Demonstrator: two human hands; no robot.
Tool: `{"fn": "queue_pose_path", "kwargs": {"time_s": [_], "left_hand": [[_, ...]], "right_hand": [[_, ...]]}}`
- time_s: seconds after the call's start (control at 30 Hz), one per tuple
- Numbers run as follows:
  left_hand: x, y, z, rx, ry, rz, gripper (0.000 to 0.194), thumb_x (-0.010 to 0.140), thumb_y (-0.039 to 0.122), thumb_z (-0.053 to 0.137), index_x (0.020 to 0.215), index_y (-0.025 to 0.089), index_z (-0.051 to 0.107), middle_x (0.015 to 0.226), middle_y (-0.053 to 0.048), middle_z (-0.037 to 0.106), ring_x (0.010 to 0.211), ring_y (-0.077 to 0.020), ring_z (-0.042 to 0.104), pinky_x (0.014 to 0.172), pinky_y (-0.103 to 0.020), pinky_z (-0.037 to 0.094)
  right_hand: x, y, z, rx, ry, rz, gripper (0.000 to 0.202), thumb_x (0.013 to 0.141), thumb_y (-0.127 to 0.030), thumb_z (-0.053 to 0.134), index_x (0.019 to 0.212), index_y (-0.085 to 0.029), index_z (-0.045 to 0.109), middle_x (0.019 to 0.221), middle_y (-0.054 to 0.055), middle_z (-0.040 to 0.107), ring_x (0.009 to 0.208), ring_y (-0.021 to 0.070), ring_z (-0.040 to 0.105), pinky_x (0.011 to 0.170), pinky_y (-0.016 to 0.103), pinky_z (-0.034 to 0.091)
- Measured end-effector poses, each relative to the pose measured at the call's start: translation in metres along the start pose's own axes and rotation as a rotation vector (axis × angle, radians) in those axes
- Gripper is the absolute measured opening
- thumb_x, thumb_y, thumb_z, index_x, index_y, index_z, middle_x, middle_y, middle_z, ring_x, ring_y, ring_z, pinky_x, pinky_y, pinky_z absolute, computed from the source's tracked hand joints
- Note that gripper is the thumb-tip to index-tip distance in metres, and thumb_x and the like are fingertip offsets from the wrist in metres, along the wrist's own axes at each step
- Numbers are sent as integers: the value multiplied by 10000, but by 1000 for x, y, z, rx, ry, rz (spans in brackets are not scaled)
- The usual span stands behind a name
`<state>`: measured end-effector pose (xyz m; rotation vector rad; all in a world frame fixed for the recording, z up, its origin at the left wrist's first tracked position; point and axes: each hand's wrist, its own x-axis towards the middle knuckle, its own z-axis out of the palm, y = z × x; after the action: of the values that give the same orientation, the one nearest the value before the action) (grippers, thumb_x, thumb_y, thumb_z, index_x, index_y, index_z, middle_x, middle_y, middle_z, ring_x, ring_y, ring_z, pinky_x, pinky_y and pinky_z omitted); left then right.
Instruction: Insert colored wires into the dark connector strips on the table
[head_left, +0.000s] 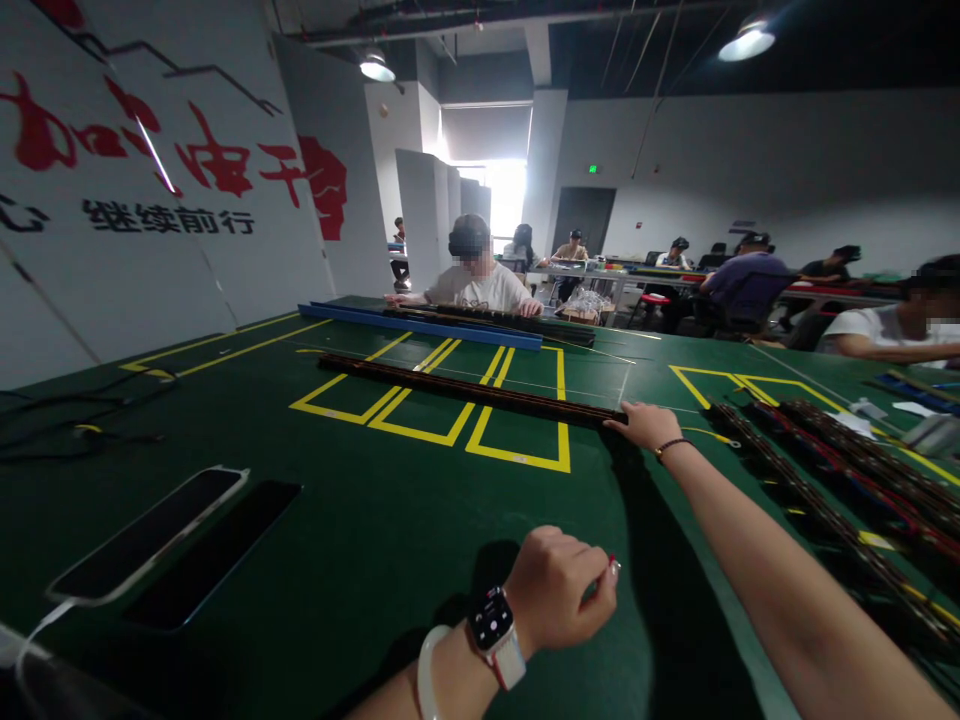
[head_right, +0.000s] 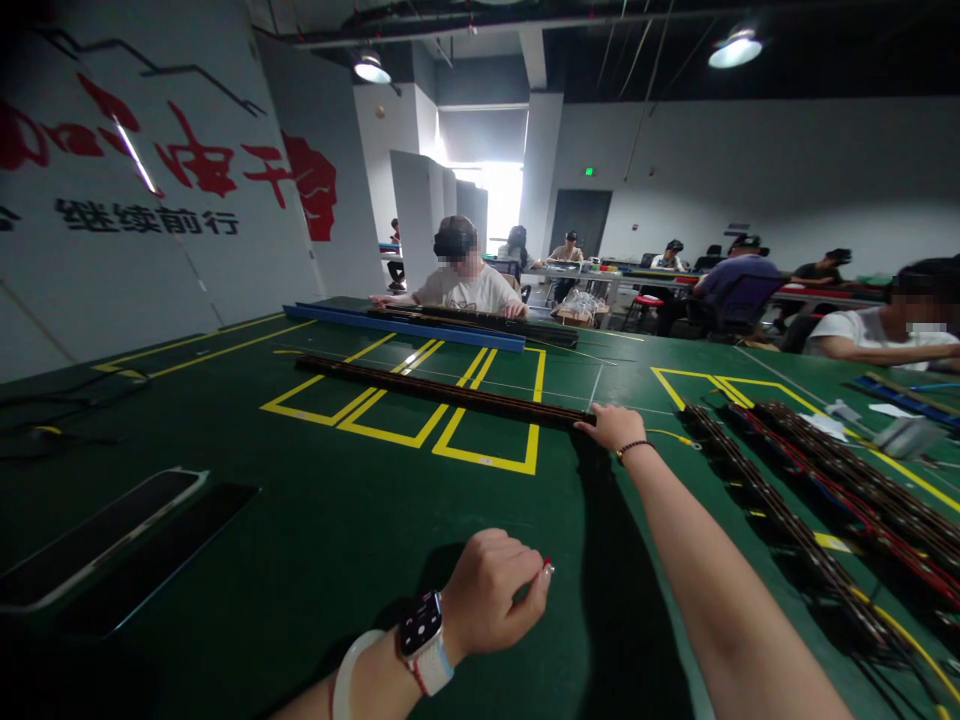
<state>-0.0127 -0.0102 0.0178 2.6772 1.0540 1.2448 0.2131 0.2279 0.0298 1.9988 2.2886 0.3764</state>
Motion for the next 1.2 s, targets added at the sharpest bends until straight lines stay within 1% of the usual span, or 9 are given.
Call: {"fn": "queue_pose_path", "kwargs": {"time_s": [0.2, 0.33, 0.43, 0.5, 0.6, 0.7, 0.97, 1.1, 1.2], "left_hand": [[1, -1, 1, -9, -4, -20, 245, 813, 183, 455, 568, 180, 442, 490, 28, 516, 441, -80, 453, 495, -257, 252], [1, -1, 3, -9, -3, -6, 230, 806, 181, 457, 578, 182, 429, 496, 32, 512, 449, -80, 452, 496, -262, 247], [2, -2, 3, 6, -15, -14, 240, 819, 175, 442, 580, 182, 426, 499, 29, 503, 457, -83, 450, 509, -261, 250], [2, -2, 2, 21, -29, -27, 249, 829, 169, 431, 580, 181, 430, 502, 25, 497, 466, -87, 451, 518, -258, 253], [2, -2, 1, 25, -35, -37, 265, 848, 162, 417, 585, 179, 439, 509, 24, 494, 475, -89, 449, 526, -254, 258], [2, 0, 1, 13, -29, -28, 282, 863, 163, 410, 583, 176, 440, 509, 30, 487, 469, -86, 437, 522, -251, 260], [2, 1, 3, -9, -63, -10, 319, 897, 190, 393, 589, 169, 471, 504, 33, 487, 457, -79, 432, 519, -234, 271], [2, 2, 2, -11, -88, -32, 335, 911, 204, 383, 591, 169, 476, 502, 36, 489, 454, -77, 434, 519, -229, 278], [2, 2, 2, -14, -100, -55, 339, 916, 216, 379, 595, 170, 477, 508, 35, 494, 456, -78, 437, 518, -227, 280]], "right_hand": [[34, -8, 0, 43, 7, 35, 563, 872, -631, 397, 1126, -165, 582, 1070, 179, 631, 971, 311, 597, 746, 387, 437], [47, -26, 0, 82, 36, 44, 577, 876, -629, 392, 1101, -137, 593, 1049, 188, 633, 945, 306, 601, 766, 403, 428], [49, -42, -3, 109, 85, 45, 573, 889, -617, 377, 1099, -129, 593, 1086, 188, 615, 1013, 304, 566, 842, 419, 396], [45, -47, -6, 131, 130, 50, 562, 913, -594, 334, 1183, -148, 545, 1165, 180, 576, 1062, 287, 539, 870, 401, 386], [31, -35, -10, 155, 181, 56, 520, 927, -552, 340, 1303, -206, 435, 1259, 144, 520, 1100, 247, 517, 884, 352, 390], [6, 4, -12, 154, 179, 93, 480, 898, -489, 450, 1286, -206, 446, 1252, 132, 526, 1119, 253, 509, 896, 342, 393], [-87, 160, -12, 129, -17, 357, 397, 777, -453, 600, 1015, -135, 594, 1013, 178, 633, 876, 294, 623, 726, 380, 464], [-137, 218, -7, 156, -105, 426, 276, 742, -422, 642, 804, -154, 620, 790, 136, 659, 713, 260, 631, 644, 346, 465], [-171, 255, 5, 158, -70, 492, 242, 766, -398, 619, 737, -158, 614, 748, 152, 649, 670, 268, 625, 604, 360, 456]]}}
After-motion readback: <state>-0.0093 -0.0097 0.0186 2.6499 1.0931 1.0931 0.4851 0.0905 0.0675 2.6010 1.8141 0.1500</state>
